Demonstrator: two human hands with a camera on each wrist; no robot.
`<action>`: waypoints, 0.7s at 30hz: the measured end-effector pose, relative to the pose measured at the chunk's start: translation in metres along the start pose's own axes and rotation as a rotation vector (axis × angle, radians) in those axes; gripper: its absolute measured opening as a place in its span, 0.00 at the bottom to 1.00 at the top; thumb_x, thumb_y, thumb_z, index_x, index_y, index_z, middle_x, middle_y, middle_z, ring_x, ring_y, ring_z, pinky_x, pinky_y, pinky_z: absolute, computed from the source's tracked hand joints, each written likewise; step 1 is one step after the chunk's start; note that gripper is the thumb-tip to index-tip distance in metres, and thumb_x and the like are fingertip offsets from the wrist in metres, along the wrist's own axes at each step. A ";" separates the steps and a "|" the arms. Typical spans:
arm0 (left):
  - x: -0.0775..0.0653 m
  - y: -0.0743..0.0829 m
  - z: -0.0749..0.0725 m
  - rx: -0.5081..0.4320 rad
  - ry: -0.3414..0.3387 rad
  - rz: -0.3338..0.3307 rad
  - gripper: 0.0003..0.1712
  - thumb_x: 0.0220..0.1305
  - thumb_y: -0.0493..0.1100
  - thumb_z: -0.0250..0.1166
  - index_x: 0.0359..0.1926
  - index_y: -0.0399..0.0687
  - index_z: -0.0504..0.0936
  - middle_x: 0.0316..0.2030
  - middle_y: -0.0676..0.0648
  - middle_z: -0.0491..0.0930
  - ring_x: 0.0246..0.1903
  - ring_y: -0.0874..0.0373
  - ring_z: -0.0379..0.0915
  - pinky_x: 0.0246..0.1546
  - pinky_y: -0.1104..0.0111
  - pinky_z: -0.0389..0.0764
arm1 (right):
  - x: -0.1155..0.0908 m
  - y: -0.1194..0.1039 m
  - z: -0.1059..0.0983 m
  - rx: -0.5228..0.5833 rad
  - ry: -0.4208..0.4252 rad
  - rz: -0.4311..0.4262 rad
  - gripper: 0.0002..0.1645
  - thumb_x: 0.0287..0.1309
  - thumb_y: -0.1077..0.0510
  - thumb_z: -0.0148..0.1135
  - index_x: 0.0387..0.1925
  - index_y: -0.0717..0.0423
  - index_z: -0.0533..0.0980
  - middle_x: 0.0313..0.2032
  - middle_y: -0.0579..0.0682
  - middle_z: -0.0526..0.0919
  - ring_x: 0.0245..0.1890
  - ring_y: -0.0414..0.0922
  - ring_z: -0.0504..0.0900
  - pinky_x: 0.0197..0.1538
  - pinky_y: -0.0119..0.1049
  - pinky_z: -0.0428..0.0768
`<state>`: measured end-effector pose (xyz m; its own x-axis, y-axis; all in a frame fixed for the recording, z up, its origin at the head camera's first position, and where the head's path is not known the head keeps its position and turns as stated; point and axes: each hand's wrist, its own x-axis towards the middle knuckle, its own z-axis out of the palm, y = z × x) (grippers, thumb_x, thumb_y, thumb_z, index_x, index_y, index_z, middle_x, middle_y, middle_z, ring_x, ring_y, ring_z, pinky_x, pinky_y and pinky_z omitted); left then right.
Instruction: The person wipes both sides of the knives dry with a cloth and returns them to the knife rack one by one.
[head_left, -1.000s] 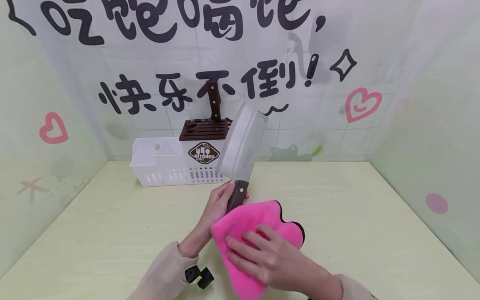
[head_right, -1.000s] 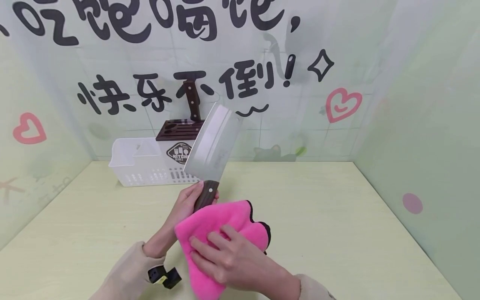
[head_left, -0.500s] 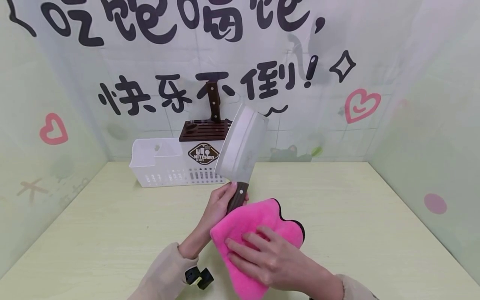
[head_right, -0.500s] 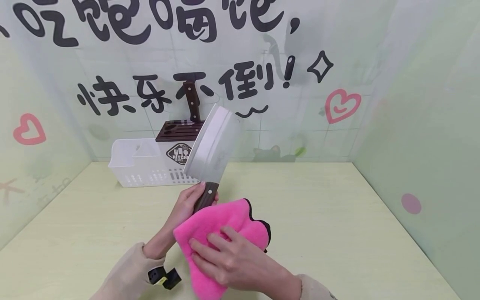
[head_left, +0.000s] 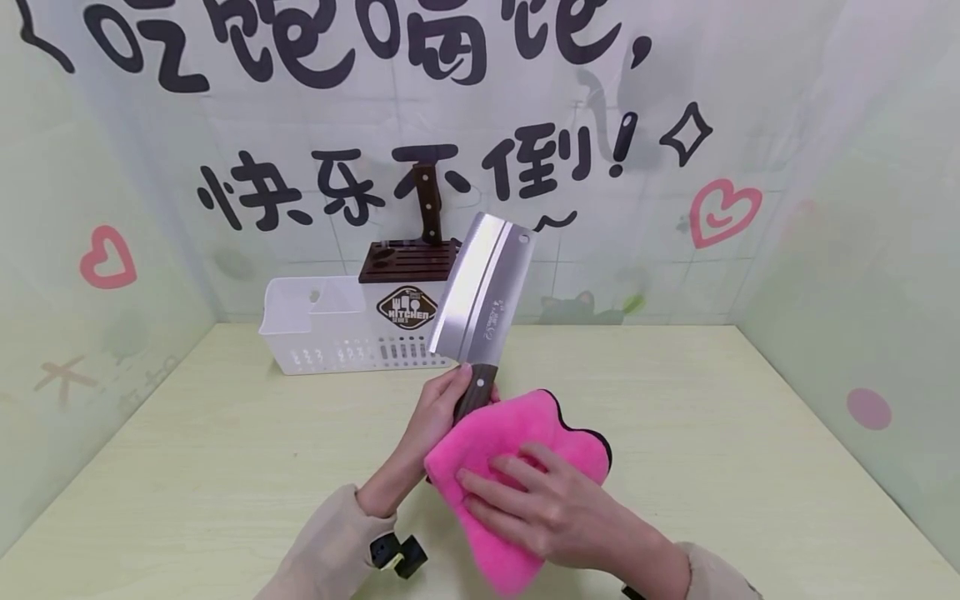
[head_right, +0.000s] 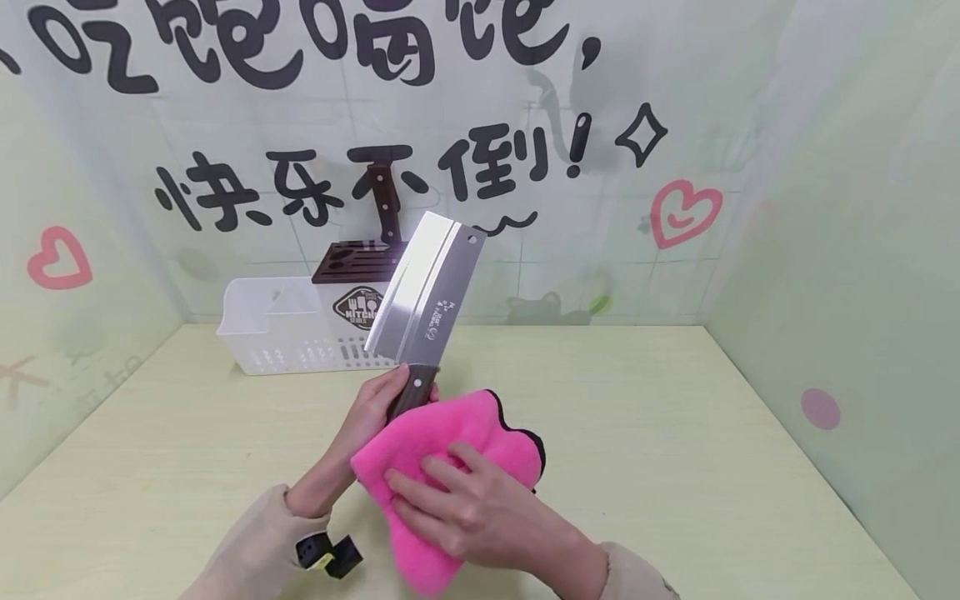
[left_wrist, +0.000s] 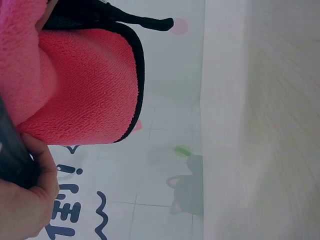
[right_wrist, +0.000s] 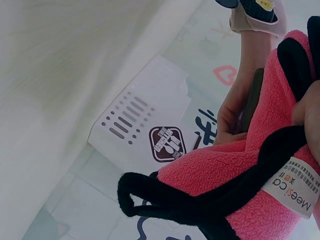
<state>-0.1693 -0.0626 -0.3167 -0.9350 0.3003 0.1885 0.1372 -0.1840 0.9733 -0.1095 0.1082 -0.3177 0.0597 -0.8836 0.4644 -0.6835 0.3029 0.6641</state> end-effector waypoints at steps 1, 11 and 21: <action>0.000 0.000 0.000 0.000 0.003 0.001 0.25 0.71 0.46 0.37 0.41 0.24 0.70 0.26 0.50 0.75 0.26 0.62 0.71 0.28 0.74 0.74 | 0.000 0.000 0.000 -0.002 0.004 -0.001 0.22 0.62 0.64 0.39 0.44 0.46 0.79 0.48 0.45 0.78 0.40 0.42 0.76 0.40 0.35 0.75; 0.000 -0.002 0.001 0.105 0.096 -0.004 0.22 0.67 0.46 0.47 0.33 0.26 0.73 0.23 0.49 0.75 0.22 0.63 0.69 0.23 0.74 0.71 | -0.004 0.006 0.003 -0.012 0.035 0.021 0.22 0.63 0.64 0.39 0.42 0.47 0.79 0.47 0.46 0.78 0.40 0.44 0.77 0.40 0.37 0.75; 0.000 -0.005 0.000 0.209 0.116 0.023 0.21 0.67 0.45 0.49 0.26 0.30 0.74 0.19 0.50 0.71 0.22 0.63 0.66 0.25 0.74 0.69 | -0.007 0.016 0.006 -0.015 0.045 0.091 0.22 0.63 0.65 0.37 0.43 0.49 0.79 0.46 0.46 0.79 0.39 0.45 0.76 0.40 0.36 0.74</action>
<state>-0.1704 -0.0615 -0.3219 -0.9605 0.1863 0.2069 0.2128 0.0121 0.9770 -0.1246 0.1169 -0.3138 0.0312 -0.8353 0.5489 -0.6768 0.3864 0.6266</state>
